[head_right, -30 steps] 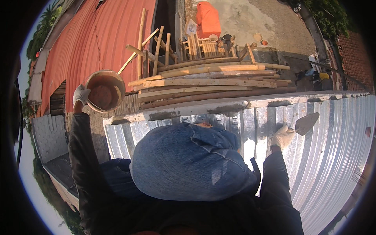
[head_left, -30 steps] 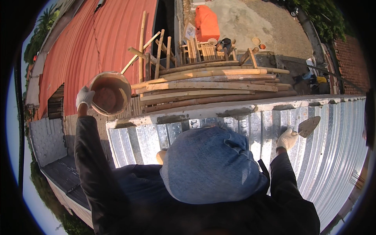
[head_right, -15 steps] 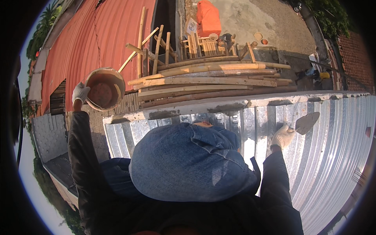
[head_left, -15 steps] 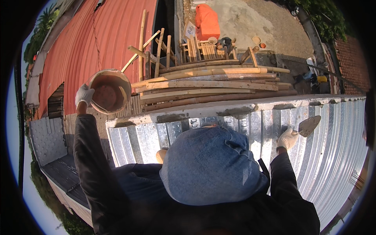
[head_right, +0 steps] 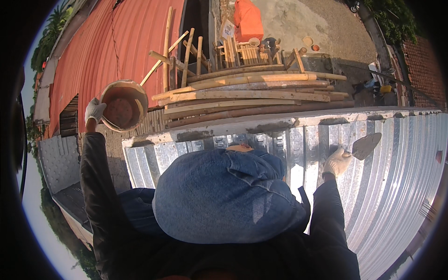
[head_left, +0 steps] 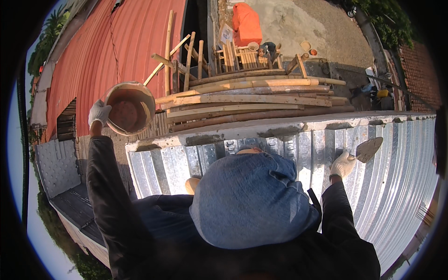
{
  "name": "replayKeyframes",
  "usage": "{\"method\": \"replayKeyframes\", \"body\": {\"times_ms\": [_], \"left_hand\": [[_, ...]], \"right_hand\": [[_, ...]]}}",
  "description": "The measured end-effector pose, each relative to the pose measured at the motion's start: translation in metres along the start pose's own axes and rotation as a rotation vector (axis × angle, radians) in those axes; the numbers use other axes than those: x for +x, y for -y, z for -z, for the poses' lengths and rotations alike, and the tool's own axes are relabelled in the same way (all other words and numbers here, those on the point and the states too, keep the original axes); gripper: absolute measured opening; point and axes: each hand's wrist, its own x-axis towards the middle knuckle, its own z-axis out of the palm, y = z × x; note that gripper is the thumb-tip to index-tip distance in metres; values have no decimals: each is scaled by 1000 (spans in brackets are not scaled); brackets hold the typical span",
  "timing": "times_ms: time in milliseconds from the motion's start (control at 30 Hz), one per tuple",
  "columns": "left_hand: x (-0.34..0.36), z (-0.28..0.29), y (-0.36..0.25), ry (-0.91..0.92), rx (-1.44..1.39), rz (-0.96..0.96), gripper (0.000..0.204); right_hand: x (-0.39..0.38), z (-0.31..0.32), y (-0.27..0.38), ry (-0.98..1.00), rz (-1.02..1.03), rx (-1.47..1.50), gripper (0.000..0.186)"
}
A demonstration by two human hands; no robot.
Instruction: The person scoops cement from a bucket with a trowel and spreads it onto a corrugated metal roof. The person repeatedly scoops and applies the material along the roof surface, then walks across the roof while holding the bucket and trowel.
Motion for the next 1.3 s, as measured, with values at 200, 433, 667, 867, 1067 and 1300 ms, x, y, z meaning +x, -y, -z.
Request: {"method": "replayKeyframes", "body": {"times_ms": [200,433,667,867,1067,1300], "left_hand": [[4,-5,-3,6,-14,-14,42],[2,-2,-5,6,-15,-21,43],[6,-3,-9,10,10,-28,43],[5,-10,-6,40,-76,5,44],[4,-13,12,17,11,24,42],[9,-24,3,10,12,10,41]], "right_hand": [[26,-9,-36,-59,135,-111,37],[21,-7,-36,24,98,-113,46],[18,-7,-30,-44,154,-128,38],[21,-7,-29,-65,148,-89,32],[15,-13,-24,-32,133,17,30],[25,-15,-42,-47,141,82,26]]}}
